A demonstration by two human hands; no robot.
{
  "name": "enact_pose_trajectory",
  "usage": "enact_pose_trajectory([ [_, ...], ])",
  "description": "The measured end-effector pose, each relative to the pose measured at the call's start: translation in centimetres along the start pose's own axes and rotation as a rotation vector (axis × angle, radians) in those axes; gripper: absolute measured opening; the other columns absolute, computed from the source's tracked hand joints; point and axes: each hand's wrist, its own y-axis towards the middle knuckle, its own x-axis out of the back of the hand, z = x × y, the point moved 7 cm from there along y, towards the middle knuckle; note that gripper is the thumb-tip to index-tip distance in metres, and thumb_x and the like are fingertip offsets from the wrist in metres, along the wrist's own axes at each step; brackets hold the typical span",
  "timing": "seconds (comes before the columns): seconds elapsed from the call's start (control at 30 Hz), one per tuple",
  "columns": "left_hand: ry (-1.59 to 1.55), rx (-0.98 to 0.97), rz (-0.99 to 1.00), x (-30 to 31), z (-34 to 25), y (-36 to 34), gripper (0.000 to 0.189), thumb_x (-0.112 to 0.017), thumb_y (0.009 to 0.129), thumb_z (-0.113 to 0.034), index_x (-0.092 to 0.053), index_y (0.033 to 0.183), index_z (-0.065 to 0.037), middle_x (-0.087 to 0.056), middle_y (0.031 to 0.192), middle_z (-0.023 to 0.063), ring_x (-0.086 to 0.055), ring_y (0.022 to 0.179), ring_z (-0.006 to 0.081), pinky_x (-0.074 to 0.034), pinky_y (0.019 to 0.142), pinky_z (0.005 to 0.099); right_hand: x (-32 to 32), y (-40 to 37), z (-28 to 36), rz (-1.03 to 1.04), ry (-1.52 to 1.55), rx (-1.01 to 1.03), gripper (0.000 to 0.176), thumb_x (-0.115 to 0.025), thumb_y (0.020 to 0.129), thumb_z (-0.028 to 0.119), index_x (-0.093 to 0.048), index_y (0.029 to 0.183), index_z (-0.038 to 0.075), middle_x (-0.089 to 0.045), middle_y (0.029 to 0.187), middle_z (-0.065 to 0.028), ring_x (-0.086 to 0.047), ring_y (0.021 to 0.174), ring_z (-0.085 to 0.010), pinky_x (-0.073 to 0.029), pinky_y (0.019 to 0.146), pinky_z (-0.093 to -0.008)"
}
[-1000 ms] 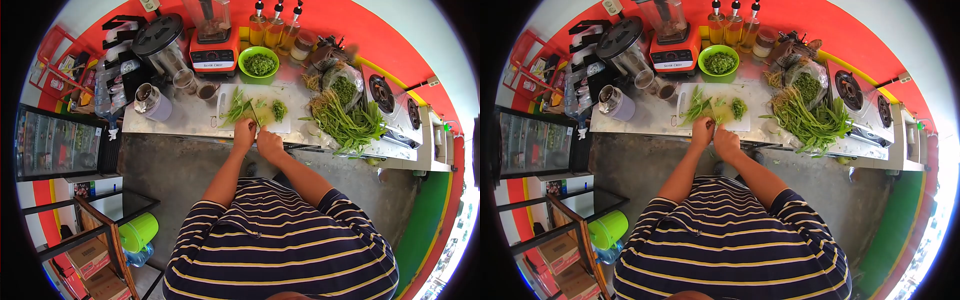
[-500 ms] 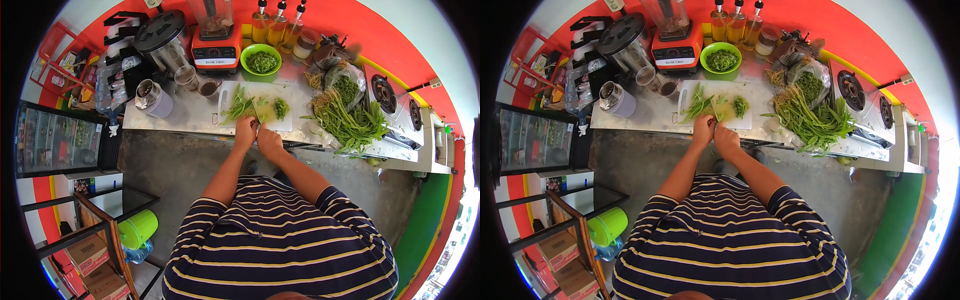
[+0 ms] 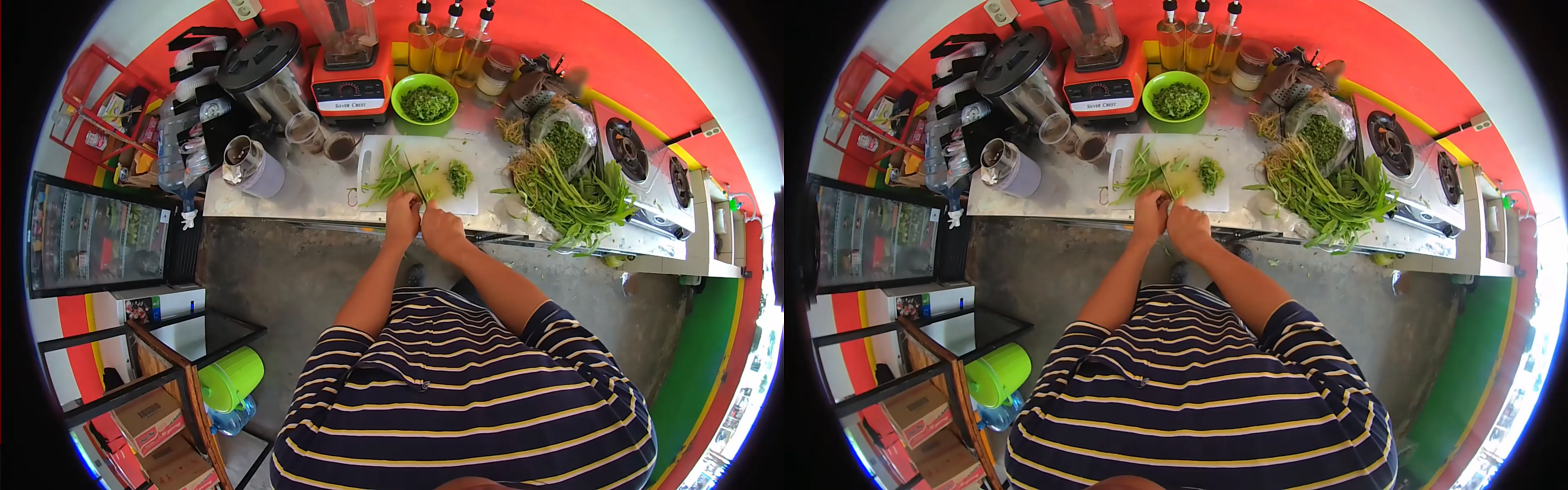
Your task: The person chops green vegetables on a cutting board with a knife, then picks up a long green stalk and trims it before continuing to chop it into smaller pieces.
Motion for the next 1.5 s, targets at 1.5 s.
enact_pose_trajectory([
  [1.5,0.212,-0.211,0.151,-2.2,-3.6,1.8,0.013,-0.063,0.080,-0.002,-0.071,0.090,-0.001,-0.063,0.086,0.0206,-0.062,0.081,0.0418,-0.050,0.074,0.0485,-1.3,-1.2,-4.1,-0.097,-0.017,-0.092,0.012,-0.051,0.092,0.012,-0.050,0.100,0.003,-0.072,0.079,-0.0174,-0.073,0.071,-0.0325,-0.059,0.062,-0.0427],
])
